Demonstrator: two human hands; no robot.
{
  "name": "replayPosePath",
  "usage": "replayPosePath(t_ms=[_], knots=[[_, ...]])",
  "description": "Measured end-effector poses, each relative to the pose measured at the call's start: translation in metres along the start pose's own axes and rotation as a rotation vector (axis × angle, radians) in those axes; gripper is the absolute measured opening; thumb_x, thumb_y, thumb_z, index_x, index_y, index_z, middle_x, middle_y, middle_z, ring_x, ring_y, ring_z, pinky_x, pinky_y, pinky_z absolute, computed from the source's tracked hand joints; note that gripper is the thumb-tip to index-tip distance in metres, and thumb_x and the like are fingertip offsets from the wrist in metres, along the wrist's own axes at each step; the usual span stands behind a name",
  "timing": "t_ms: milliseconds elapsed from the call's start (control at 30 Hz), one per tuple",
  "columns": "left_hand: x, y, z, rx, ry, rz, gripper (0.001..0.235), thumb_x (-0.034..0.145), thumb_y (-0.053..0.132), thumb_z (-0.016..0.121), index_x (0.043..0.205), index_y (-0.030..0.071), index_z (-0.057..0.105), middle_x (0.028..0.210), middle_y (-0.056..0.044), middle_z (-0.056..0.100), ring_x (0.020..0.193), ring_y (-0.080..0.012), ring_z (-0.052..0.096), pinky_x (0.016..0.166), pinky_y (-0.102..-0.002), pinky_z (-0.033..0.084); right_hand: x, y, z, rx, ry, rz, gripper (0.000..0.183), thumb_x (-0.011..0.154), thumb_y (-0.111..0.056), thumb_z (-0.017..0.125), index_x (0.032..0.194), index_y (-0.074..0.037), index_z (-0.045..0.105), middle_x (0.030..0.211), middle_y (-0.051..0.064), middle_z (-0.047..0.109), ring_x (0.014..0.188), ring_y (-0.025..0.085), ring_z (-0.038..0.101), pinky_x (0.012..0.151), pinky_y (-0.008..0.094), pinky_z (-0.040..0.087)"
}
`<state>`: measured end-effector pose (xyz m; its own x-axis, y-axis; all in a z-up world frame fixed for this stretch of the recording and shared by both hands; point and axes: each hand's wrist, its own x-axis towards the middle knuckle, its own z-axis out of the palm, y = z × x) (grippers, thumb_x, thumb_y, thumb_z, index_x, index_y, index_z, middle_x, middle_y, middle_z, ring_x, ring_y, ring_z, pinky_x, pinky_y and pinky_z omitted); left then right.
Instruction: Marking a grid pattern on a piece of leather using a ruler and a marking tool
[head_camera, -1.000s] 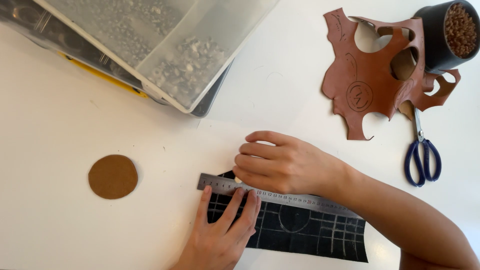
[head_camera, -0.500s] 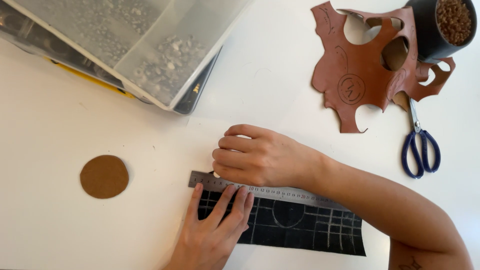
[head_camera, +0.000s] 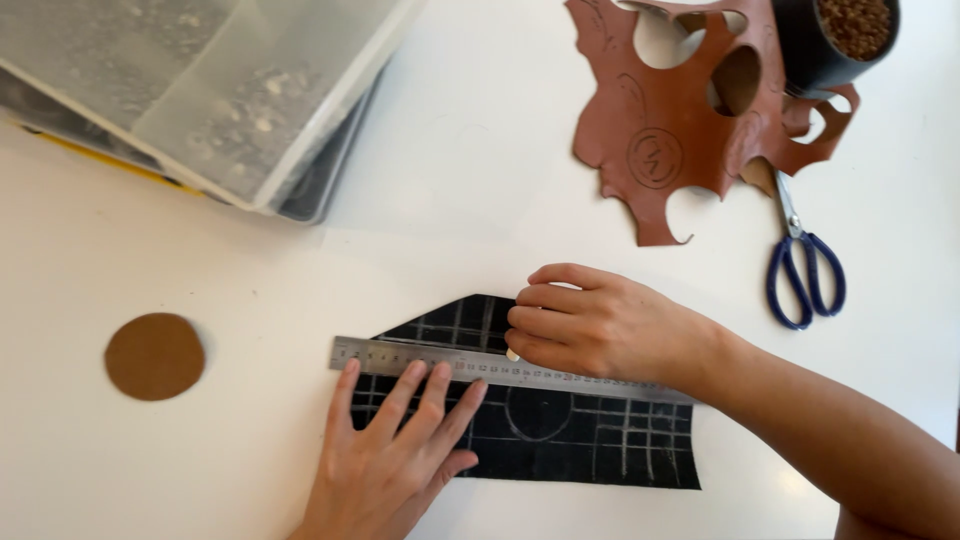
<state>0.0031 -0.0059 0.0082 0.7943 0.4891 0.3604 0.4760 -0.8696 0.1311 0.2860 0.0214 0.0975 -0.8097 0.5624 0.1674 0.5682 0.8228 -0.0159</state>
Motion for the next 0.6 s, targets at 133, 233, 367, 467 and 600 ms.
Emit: replayPosePath(t_ms=[133, 233, 367, 467, 600], knots=[[0.004, 0.007, 0.0, 0.023, -0.024, -0.019, 0.075, 0.097, 0.08, 0.026, 0.146, 0.033, 0.057, 0.136, -0.003, 0.061, 0.128, -0.0219, 0.056, 0.106, -0.066, 0.044, -0.024, -0.003, -0.007, -0.021, -0.027, 0.027, 0.009, 0.107, -0.015, 0.06, 0.1, -0.011, 0.064, 0.098, 0.003, 0.061, 0.088, 0.021, 0.062, 0.097, 0.035, 0.052], [0.009, 0.01, -0.006, 0.053, -0.06, -0.016, 0.082, 0.091, 0.089, 0.034, 0.146, 0.032, 0.057, 0.131, -0.005, 0.064, 0.123, -0.0245, 0.06, 0.108, -0.065, 0.044, -0.038, -0.005, -0.011, -0.017, -0.025, 0.035, 0.008, 0.106, -0.013, 0.063, 0.099, -0.009, 0.065, 0.098, 0.005, 0.063, 0.088, 0.021, 0.064, 0.1, 0.036, 0.052], [0.012, 0.016, -0.011, 0.115, -0.111, -0.014, 0.084, 0.089, 0.089, 0.036, 0.146, 0.031, 0.056, 0.131, -0.005, 0.065, 0.123, -0.0253, 0.062, 0.108, -0.062, 0.045, -0.056, -0.007, -0.022, 0.122, 0.087, 0.126, 0.008, 0.105, -0.006, 0.06, 0.109, -0.004, 0.066, 0.103, 0.01, 0.066, 0.094, 0.025, 0.067, 0.095, 0.039, 0.053], [0.019, 0.025, -0.016, 0.117, -0.15, -0.048, 0.081, 0.088, 0.088, 0.04, 0.14, 0.029, 0.061, 0.13, -0.007, 0.066, 0.122, -0.027, 0.062, 0.109, -0.058, 0.044, -0.073, -0.01, -0.031, 0.193, 0.153, 0.232, 0.018, 0.106, -0.004, 0.051, 0.116, -0.001, 0.067, 0.108, 0.012, 0.069, 0.095, 0.027, 0.068, 0.093, 0.042, 0.053], [0.032, 0.047, -0.018, 0.054, -0.021, -0.041, 0.075, 0.095, 0.078, 0.05, 0.126, 0.012, 0.07, 0.129, -0.013, 0.069, 0.125, -0.0292, 0.063, 0.111, -0.05, 0.045, -0.098, -0.018, -0.032, 0.086, 0.164, 0.29, 0.016, 0.102, -0.002, 0.061, 0.115, -0.003, 0.069, 0.109, 0.011, 0.071, 0.099, 0.023, 0.07, 0.095, 0.041, 0.055]])
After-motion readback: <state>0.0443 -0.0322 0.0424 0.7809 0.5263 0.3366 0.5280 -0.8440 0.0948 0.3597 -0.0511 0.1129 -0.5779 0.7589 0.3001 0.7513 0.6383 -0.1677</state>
